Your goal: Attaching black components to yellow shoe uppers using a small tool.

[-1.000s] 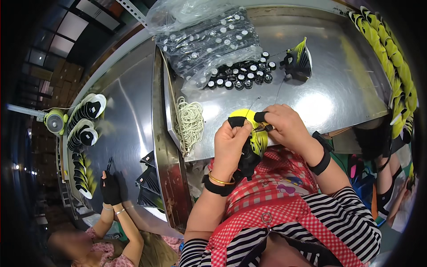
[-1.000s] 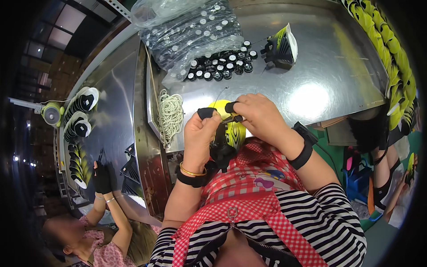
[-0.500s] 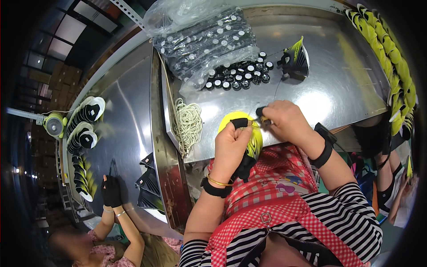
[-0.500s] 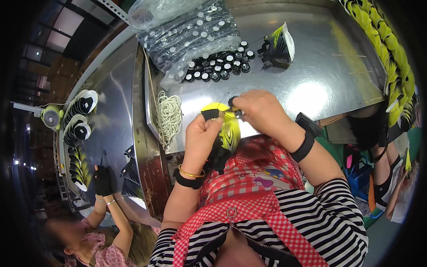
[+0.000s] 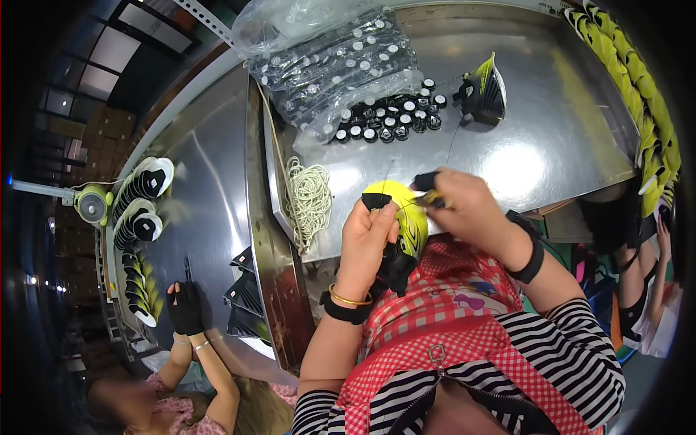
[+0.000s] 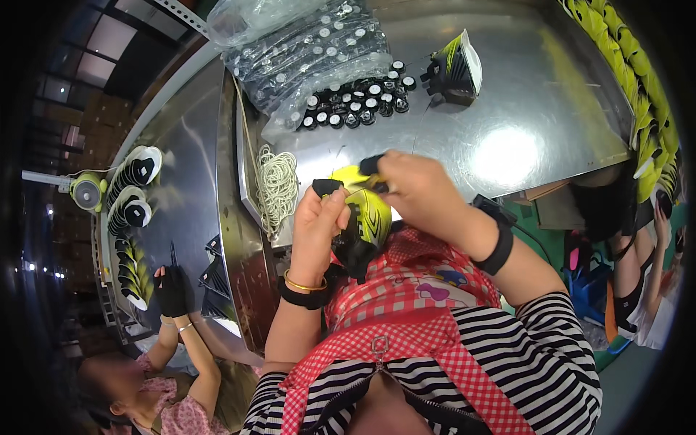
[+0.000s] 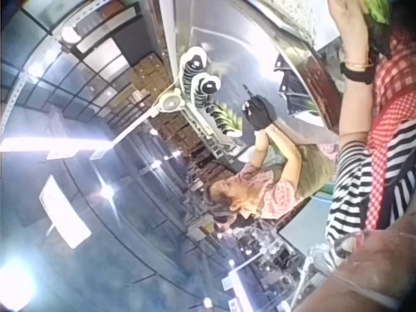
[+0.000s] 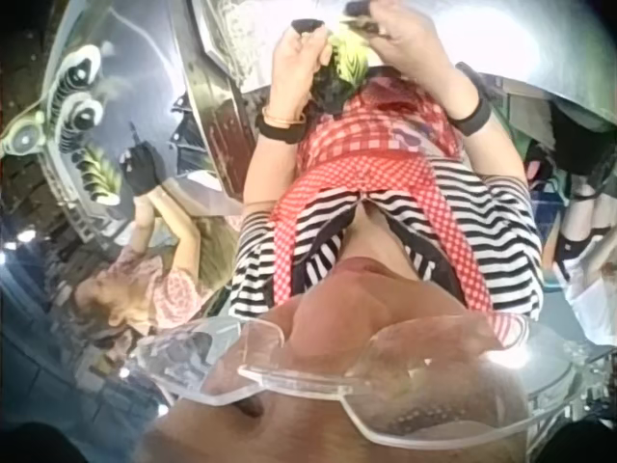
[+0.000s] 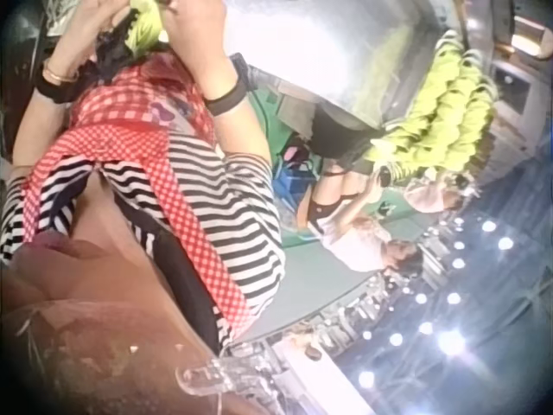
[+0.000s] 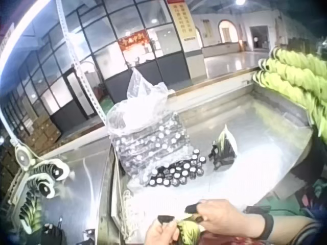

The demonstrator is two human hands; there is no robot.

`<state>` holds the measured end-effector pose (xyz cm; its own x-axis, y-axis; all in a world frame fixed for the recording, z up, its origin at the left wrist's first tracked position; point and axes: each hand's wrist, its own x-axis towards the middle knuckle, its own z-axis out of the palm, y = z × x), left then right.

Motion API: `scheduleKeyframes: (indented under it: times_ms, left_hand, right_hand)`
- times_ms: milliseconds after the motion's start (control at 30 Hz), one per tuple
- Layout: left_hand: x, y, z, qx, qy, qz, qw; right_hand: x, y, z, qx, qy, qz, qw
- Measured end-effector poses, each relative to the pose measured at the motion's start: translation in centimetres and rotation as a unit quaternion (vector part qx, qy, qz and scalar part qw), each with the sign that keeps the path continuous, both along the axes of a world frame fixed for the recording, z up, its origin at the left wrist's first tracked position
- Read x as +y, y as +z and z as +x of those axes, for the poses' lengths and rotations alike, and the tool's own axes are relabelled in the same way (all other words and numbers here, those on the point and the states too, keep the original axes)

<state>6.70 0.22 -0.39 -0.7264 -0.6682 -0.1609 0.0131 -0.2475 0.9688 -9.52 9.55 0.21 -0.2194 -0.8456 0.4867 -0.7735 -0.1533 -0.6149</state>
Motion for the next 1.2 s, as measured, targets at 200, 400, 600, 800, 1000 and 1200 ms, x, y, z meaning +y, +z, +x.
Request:
scheduleKeyframes:
  times_ms: [200,400,600,800,1000,1200]
  left_hand:
    - [0.5,0.1,0.0,0.045,0.002,0.031,0.999]
    - [1.3,-0.4,-0.4,0.049,0.029,0.026,0.998]
    - [1.4,-0.1,-1.1,0.024,0.111,0.001,0.993]
    - [1.2,0.0,-1.1,0.047,0.117,0.047,0.991]
    - [1.3,-0.4,-0.9,0.051,0.075,0.092,0.992]
    - [1.4,0.2,-1.3,0.004,0.090,0.076,0.993]
  right_hand:
    - [-0.8,-1.7,1.9,-0.013,-0.012,-0.016,1.000]
    - [-0.1,-1.5,3.1,-0.467,-0.007,0.004,0.884]
    - [0.0,-2.2,3.3,-0.589,0.043,0.050,0.805]
    - [0.5,-2.3,2.8,-0.261,-0.034,0.054,0.963]
    - [0.7,-1.5,2.7,0.098,-0.119,0.059,0.986]
    - [0.6,-1.6,0.8,0.072,-0.025,0.049,0.996]
